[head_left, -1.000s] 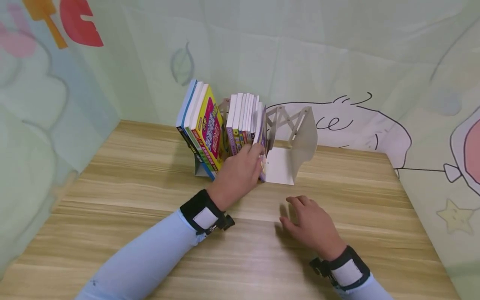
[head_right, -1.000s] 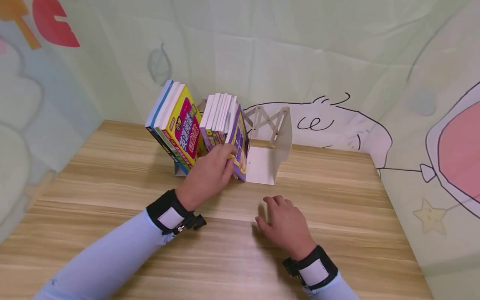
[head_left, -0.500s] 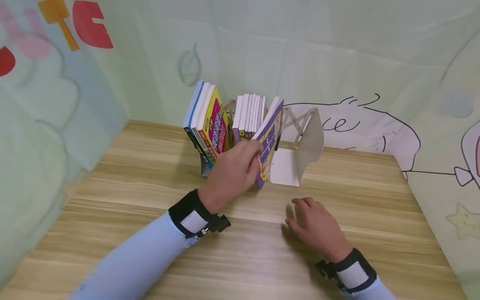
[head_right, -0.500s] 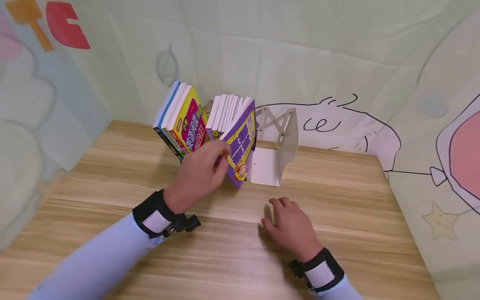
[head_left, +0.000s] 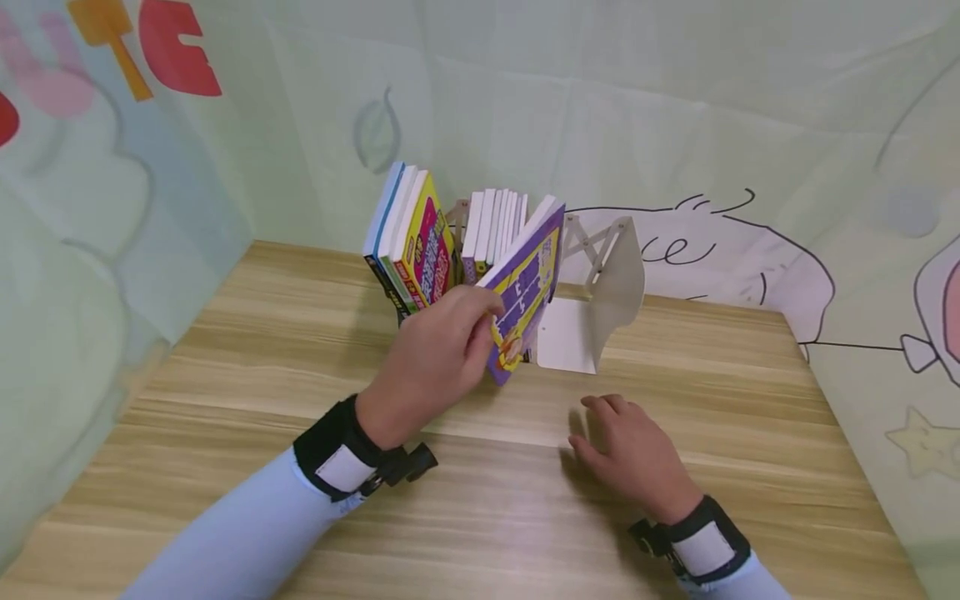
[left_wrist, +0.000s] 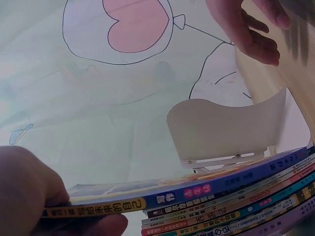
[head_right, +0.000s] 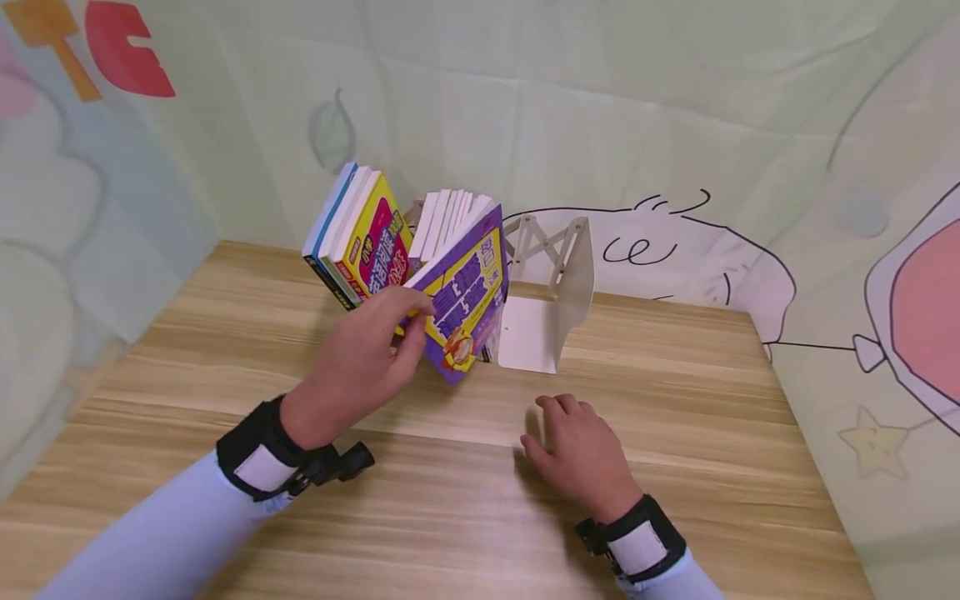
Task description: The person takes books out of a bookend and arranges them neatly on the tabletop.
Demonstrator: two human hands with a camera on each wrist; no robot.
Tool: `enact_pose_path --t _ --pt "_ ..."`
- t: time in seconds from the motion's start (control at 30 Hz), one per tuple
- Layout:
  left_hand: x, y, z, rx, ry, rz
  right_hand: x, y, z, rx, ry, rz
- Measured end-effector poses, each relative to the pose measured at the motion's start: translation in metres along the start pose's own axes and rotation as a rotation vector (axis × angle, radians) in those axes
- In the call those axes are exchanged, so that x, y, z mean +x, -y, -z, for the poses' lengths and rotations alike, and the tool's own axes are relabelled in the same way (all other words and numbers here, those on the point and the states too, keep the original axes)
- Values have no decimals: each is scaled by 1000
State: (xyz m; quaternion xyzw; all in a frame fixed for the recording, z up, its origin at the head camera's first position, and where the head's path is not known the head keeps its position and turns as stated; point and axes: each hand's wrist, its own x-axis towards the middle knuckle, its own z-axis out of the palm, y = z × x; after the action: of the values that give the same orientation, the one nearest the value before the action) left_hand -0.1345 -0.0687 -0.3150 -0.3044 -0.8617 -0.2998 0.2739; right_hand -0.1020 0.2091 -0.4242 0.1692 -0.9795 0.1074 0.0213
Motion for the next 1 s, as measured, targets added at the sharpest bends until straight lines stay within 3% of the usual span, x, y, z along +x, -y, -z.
enact_pose_path --t 0.33,0.63,0.87,1.0 --pt "-12 -3 3 -32 43 -57 -1 -4 3 80 -8 -49" --pt "-19 -4 1 -43 52 -149 1 -8 8 328 -144 30" --pt "-26 -7 -2 -131 164 -162 2 -7 10 469 -253 82" --pt "-31 -10 -3 -166 224 -154 1 -6 14 497 -242 89"
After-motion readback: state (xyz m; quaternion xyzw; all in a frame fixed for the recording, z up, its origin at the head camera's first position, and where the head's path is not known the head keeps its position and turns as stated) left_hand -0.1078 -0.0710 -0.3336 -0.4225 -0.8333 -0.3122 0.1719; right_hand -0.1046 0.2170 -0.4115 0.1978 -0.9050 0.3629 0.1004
